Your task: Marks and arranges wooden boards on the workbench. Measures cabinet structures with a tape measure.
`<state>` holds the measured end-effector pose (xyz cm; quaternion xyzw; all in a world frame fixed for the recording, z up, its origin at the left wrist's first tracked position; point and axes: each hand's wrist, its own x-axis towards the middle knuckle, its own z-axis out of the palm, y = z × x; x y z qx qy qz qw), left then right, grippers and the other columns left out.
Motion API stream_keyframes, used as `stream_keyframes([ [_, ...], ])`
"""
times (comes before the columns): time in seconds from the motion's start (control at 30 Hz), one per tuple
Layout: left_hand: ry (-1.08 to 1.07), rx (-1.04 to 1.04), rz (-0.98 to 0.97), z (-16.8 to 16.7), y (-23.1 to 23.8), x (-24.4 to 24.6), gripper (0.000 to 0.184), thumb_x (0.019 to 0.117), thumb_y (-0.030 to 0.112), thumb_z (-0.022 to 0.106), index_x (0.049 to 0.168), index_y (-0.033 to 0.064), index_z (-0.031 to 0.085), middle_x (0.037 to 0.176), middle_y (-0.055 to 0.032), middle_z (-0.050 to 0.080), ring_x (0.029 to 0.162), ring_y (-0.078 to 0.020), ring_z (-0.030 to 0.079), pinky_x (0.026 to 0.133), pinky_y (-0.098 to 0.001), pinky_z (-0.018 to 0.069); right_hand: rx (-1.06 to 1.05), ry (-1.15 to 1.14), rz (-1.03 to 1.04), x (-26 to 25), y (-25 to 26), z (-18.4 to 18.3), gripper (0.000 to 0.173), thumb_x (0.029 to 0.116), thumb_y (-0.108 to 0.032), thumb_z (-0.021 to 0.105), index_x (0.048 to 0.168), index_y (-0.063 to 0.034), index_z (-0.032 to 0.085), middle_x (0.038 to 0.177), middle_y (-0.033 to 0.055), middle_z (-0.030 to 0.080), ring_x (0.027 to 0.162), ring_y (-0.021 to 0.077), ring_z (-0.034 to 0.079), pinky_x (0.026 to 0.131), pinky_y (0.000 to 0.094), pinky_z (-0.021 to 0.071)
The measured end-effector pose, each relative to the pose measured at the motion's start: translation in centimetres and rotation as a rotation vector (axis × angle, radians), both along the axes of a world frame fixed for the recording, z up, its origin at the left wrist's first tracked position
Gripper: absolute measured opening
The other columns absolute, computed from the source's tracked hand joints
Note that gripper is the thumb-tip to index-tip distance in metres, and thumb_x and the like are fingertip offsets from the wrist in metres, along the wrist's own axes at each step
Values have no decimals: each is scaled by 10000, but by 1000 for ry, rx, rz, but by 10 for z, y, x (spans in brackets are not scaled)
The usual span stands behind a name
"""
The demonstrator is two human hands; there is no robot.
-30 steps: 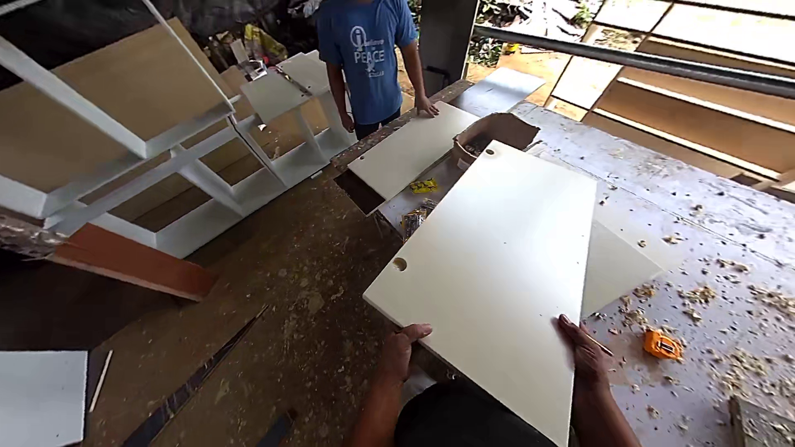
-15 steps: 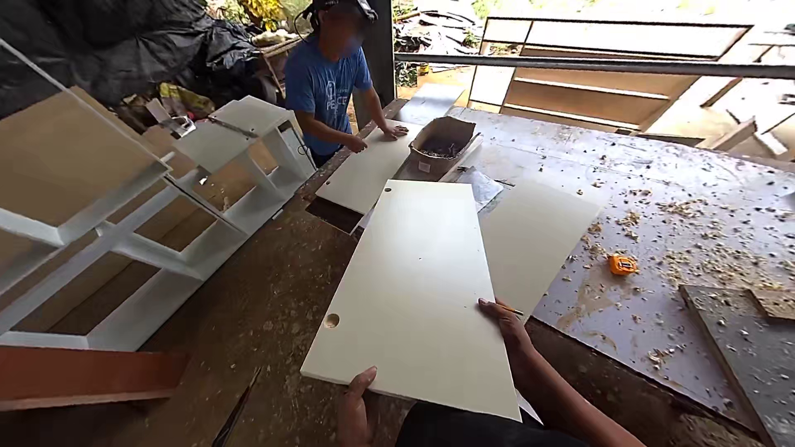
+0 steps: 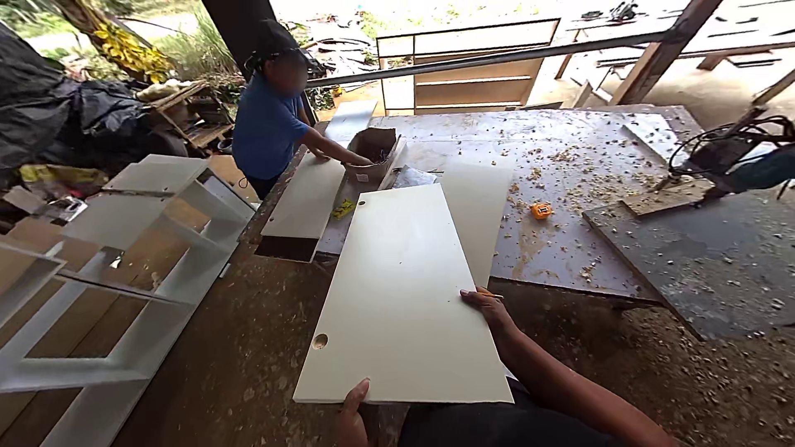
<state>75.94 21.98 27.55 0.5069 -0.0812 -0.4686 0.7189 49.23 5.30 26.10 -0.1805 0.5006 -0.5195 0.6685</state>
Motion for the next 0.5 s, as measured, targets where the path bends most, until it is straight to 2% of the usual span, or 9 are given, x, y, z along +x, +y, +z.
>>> stream_keyframes([
  [0.1,1,-14,-70,2,-14,1,317,808,46,683,1113,45,595,905,-98,750,819,-199,749,786,-425,637,-24,2,-54,-10,6,-2,194,988,-79,616,1161,2,646,917,138,730,778,180,728,681,340,630],
  [0.2,30,-45,-113,0,-27,2,394,763,65,719,1131,32,582,913,-128,738,821,-228,747,779,-442,634,-27,41,-103,-15,12,3,165,1012,-81,587,1152,-4,630,883,110,727,741,144,723,648,305,625],
  [0.4,77,-59,-165,13,-47,7,357,799,13,666,1138,0,557,934,-164,730,831,-258,745,778,-455,632,-32,50,-150,-10,12,9,196,1023,-87,567,1205,-25,602,892,80,727,737,111,726,631,275,626],
  [0.5,76,-58,-113,18,-41,21,373,788,21,683,1140,-3,564,929,-168,734,826,-263,749,770,-452,633,-21,62,-109,10,7,11,215,1022,-87,564,1228,-33,592,917,66,723,757,100,723,652,268,625],
])
